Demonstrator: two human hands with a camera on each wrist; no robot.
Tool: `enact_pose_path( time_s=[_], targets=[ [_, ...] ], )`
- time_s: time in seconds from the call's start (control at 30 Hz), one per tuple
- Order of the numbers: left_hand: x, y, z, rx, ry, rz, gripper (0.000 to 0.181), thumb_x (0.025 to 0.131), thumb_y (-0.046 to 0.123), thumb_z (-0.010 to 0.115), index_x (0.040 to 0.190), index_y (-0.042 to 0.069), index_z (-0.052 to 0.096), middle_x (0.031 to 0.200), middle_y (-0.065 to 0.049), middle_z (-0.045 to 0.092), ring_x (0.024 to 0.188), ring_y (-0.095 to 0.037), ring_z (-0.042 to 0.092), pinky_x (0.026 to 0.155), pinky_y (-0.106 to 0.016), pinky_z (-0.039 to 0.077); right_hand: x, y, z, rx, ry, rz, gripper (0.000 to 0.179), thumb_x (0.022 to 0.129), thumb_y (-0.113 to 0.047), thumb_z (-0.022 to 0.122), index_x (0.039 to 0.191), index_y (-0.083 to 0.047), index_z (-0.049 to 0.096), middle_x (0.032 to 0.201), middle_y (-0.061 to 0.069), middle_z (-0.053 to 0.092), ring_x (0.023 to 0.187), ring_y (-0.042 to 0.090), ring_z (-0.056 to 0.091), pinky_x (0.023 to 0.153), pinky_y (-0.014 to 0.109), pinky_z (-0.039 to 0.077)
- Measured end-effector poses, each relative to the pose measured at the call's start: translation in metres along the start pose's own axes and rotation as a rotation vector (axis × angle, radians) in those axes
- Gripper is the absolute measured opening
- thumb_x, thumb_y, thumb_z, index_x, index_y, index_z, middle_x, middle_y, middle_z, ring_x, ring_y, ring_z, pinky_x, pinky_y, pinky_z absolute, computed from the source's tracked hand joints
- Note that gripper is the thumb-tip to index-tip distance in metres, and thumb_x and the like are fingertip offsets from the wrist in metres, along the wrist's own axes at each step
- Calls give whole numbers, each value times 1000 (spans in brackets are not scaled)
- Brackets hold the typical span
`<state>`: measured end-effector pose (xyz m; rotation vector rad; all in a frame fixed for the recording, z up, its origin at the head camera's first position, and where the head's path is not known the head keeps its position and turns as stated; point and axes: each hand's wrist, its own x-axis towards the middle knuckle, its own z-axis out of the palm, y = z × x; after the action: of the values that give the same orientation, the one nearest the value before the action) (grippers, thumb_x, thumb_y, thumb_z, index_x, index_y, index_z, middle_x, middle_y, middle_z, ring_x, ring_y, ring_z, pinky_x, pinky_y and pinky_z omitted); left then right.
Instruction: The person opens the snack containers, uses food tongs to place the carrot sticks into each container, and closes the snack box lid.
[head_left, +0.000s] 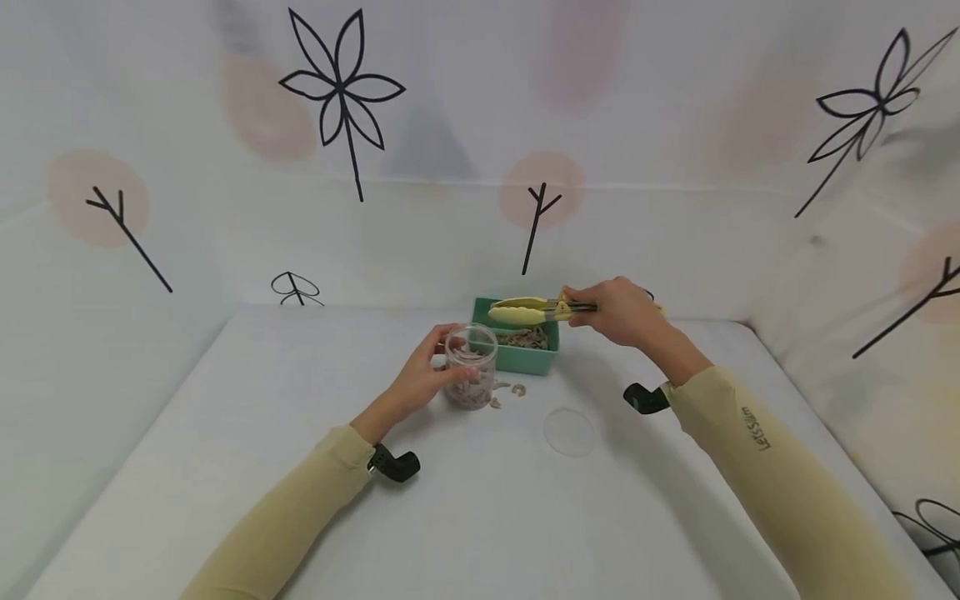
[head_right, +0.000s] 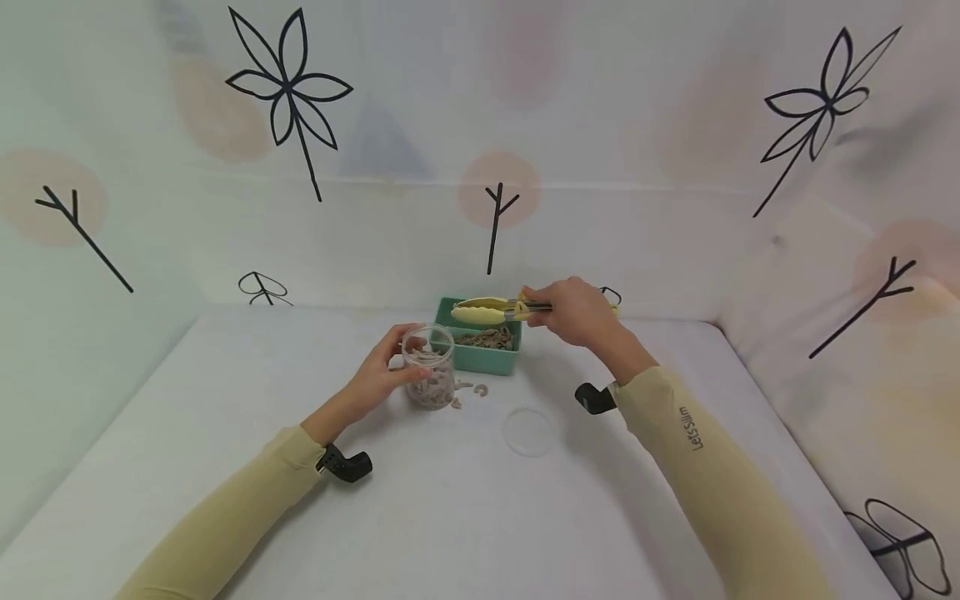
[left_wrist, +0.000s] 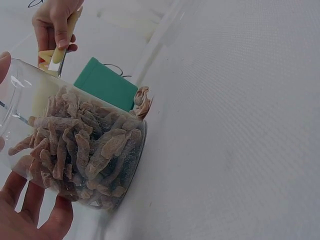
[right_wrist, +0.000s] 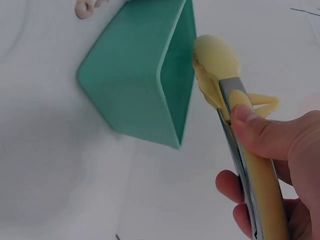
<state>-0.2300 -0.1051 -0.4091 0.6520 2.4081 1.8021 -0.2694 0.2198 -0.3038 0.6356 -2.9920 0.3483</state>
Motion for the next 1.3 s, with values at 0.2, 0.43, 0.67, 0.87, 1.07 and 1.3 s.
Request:
enact_pose_path(
  time_s=[0.2,0.43,0.67,0.87,1.07,1.3],
  targets=[
    [0,0,-1,4,4,-3,67,90,22,76,147,21,40,136,-10,51,121,-28,47,92,-50,45,-9,8,5,6,-13,6,57,89,-30,76,140,-15,56,126,18,65,72,19,59,53,31,38],
    [-1,1,0,-3,3,-5,66,90,21,76,147,22,41,135,-11,51,121,-29,47,93,-49,46,-14,9,-3,54,8,11,56,89,-26,76,140,-12,56,125,18,65,84,22,64,59,32,43],
    [-1,0,0,-5,-1,-8,65,91,24,76,146,23,41,134,-8,52,121,-30,47,92,-50,46,-18,-2,-20,108,40,-21,56,90,-24,76,140,-11,55,129,16,62,97,25,67,67,35,48],
    [0,1,1,-10,-4,-10,64,91,23,75,146,22,41,135,-8,52,119,-26,47,91,-48,46,-29,-19,-31,185,54,-45,56,89,-26,77,140,-13,57,132,12,62,94,20,66,64,32,47],
    [0,2,2,-3,-13,-12,65,93,21,73,148,19,39,138,-12,50,120,-29,46,92,-49,45,-40,-37,-31,206,24,-109,55,88,-23,78,138,-13,58,128,14,64,73,15,59,55,30,40],
    [-1,0,1,6,-7,-10,65,93,21,73,148,20,39,137,-14,48,120,-30,44,92,-50,44,-43,-44,-22,175,17,-146,55,87,-22,79,137,-13,59,120,15,68,61,13,51,52,29,36]
  ],
)
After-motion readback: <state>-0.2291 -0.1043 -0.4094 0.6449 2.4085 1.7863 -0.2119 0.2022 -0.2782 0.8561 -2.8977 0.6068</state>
